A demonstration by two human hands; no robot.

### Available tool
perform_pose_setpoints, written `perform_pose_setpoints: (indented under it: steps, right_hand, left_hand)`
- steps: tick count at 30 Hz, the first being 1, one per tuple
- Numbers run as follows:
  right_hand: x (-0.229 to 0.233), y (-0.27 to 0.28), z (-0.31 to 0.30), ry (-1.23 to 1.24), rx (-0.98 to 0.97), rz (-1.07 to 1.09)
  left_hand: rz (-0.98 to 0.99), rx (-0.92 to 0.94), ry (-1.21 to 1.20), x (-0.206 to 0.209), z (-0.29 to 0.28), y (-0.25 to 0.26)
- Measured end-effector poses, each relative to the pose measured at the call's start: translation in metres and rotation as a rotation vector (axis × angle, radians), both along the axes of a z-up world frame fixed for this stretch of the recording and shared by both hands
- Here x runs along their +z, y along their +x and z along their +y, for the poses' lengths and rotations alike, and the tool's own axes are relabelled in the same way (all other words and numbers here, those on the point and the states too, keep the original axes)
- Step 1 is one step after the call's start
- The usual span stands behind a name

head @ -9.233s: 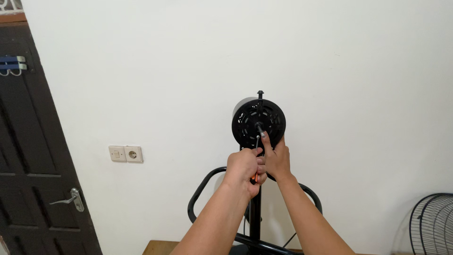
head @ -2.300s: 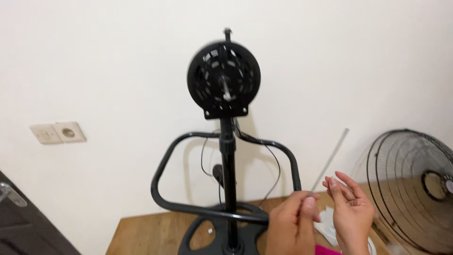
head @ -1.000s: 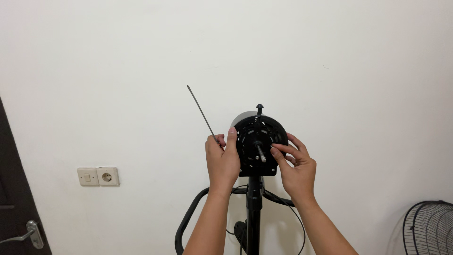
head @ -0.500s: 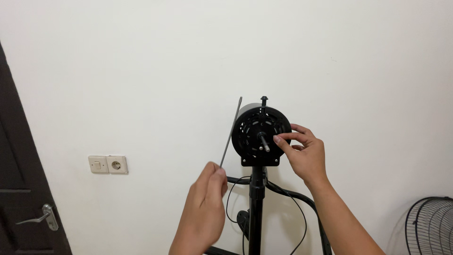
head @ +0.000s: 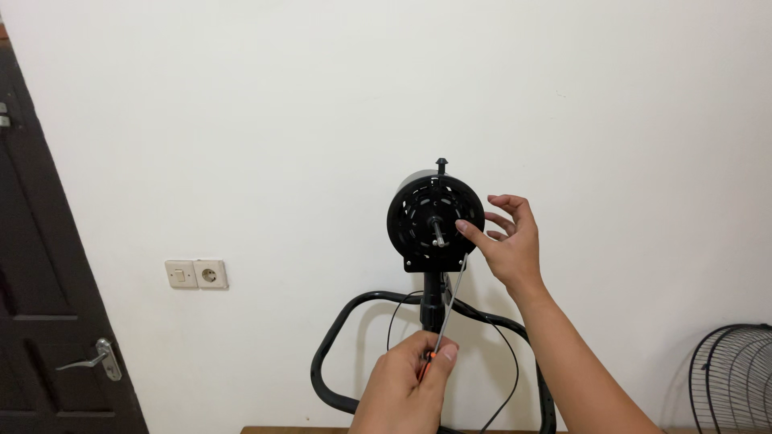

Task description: The person assembles a standing fan by attaching the motor housing to the stand and securing it with screws. They then place the front fan cage onto the motor assembly.

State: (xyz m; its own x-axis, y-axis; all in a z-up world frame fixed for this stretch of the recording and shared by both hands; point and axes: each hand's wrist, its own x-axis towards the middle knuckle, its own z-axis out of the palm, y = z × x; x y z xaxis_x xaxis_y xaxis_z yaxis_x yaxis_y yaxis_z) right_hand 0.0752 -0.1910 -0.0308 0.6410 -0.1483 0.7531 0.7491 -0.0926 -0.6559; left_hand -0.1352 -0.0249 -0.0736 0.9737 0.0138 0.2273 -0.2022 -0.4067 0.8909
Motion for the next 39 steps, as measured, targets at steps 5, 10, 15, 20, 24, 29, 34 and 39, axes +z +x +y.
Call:
perform_pose_setpoints:
  steps: [5,10,15,20,24,29,34,39]
  right_hand:
    - [-0.003,0.024,0.001,0.077,0.334,0.082]
    - [-0.008,0.034,0.004,0.129,0.541,0.177]
    - [-0.010,0.034,0.010,0.108,0.595,0.161]
    - [-0.014,0.036,0.017,0.126,0.672,0.153]
    - [-0.021,0.045,0.020,0.156,0.709,0.209]
    - [-0.027,0.057,0.020,0.191,0.693,0.244]
    - [-0.029,0.060,0.019,0.181,0.664,0.265]
    - [-0.026,0.056,0.019,0.171,0.663,0.281]
  left_hand:
    - [0.034,0.034,-0.294,0.015,-0.011,0.005]
    - [0.006,0.024,-0.203,0.028,-0.015,0.005]
    - [-0.013,-0.035,-0.199,0.039,-0.014,0.004]
    - [0.015,-0.040,-0.198,0.048,-0.014,0.002]
    - [0.008,-0.007,-0.161,0.052,-0.015,0.000]
    - [0.000,0.006,-0.147,0.059,-0.015,-0.001]
    - [-0.005,-0.016,-0.160,0.061,-0.016,0.000]
    - [-0.040,-0.008,-0.132,0.062,-0.015,0.000]
